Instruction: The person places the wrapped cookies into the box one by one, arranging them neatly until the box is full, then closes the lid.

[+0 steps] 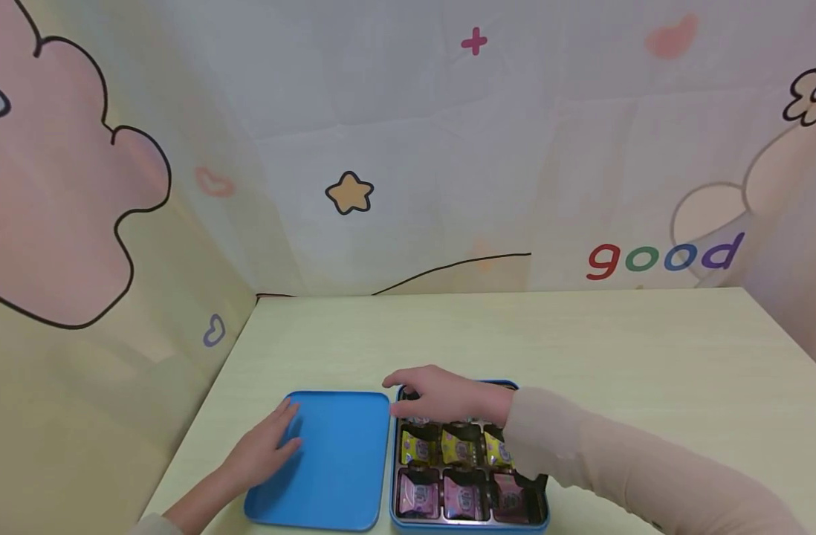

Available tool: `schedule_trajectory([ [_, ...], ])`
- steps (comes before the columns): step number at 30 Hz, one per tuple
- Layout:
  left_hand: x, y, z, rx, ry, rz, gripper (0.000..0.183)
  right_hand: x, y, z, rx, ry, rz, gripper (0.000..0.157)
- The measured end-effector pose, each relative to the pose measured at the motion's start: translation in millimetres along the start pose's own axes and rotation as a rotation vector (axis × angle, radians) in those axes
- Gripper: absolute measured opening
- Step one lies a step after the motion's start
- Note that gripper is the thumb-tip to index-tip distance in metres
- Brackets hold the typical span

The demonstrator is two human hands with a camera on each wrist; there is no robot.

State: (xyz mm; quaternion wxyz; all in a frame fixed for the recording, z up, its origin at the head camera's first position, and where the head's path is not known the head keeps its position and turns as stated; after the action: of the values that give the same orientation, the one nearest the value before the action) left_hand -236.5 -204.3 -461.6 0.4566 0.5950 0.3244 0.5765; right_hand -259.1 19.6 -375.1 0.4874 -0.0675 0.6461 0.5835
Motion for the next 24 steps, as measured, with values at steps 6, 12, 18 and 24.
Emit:
schedule_trajectory([
  [6,-12.3,3.7,-1.3,0.064,0.034,0.006,0.054,2.4,-8.2,-10.9,-0.012,-0.027,-0.065,0.045],
  [12,-22.9,5.9,-3.8,0.108,0.046,0.019,0.053,4.5,-16.9,-21.3,-0.024,-0.042,-0.117,0.044],
  [18,-28.8,7.8,-4.1,0.142,0.065,-0.002,0.053,5.0,-25.7,-28.2,-0.04,-0.068,-0.112,0.043],
  [24,-35.9,7.8,-4.5,0.148,0.101,0.003,0.051,6.0,-31.9,-33.6,-0.048,-0.086,-0.113,0.042],
])
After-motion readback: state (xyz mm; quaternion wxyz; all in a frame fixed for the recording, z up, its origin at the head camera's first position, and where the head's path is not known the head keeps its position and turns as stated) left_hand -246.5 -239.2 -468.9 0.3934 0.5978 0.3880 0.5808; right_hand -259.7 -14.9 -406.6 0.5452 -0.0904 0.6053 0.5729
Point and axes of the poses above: each hand's wrist, its own z-axis away from the middle knuckle, its own y-axis out of the back of the hand, x = y × z, the point moved 8 cm from there along -z, towards the middle knuckle, and after that the axes turned 3 degrees about -x, right-handed, at the moved point
